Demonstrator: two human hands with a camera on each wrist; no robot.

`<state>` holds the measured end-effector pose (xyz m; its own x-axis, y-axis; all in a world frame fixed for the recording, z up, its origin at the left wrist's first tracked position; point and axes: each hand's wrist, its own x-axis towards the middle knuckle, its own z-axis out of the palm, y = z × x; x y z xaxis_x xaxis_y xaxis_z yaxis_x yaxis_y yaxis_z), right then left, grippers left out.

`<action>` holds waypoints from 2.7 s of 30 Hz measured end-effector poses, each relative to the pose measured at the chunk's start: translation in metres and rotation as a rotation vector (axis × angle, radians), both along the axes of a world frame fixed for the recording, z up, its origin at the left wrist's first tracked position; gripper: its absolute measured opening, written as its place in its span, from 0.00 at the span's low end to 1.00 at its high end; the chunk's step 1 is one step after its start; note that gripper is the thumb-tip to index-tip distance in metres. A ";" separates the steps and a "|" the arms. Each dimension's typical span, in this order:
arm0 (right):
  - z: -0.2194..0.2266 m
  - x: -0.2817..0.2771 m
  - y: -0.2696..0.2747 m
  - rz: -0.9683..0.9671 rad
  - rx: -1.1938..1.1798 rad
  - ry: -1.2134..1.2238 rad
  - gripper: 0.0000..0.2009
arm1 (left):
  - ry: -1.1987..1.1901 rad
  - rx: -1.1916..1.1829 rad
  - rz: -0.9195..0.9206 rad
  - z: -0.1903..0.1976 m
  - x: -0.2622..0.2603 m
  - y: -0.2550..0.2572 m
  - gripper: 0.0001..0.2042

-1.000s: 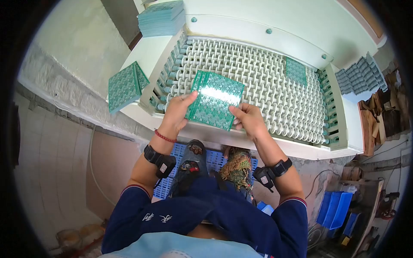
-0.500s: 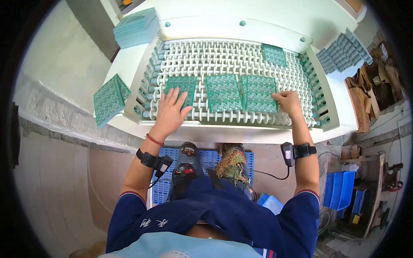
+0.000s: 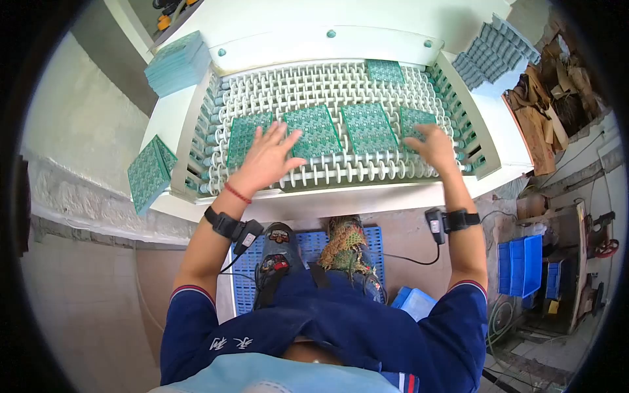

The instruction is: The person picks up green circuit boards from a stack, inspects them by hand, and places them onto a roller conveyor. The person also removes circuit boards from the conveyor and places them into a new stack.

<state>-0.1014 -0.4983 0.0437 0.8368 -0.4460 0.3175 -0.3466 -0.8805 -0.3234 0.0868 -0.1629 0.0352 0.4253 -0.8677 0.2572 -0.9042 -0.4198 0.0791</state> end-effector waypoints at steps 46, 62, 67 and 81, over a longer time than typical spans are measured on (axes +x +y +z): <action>0.040 0.113 0.230 0.792 0.172 -0.066 0.22 | -0.347 -0.874 0.477 0.058 -0.047 0.171 0.20; 0.063 0.230 0.371 0.671 0.626 0.140 0.16 | -0.146 -0.545 0.968 0.038 -0.046 0.207 0.27; 0.046 0.199 0.331 0.568 1.559 0.121 0.13 | -0.252 -0.551 0.816 0.048 -0.070 0.189 0.24; -0.034 0.028 0.239 0.244 1.573 -0.049 0.12 | 1.754 -1.239 0.138 -0.012 -0.079 0.093 0.13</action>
<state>-0.0738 -0.2593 0.0094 0.9374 -0.2039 -0.2824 -0.2156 0.2972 -0.9302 0.0076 -0.0698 0.0234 0.8228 -0.5582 -0.1065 0.4088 0.4514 0.7931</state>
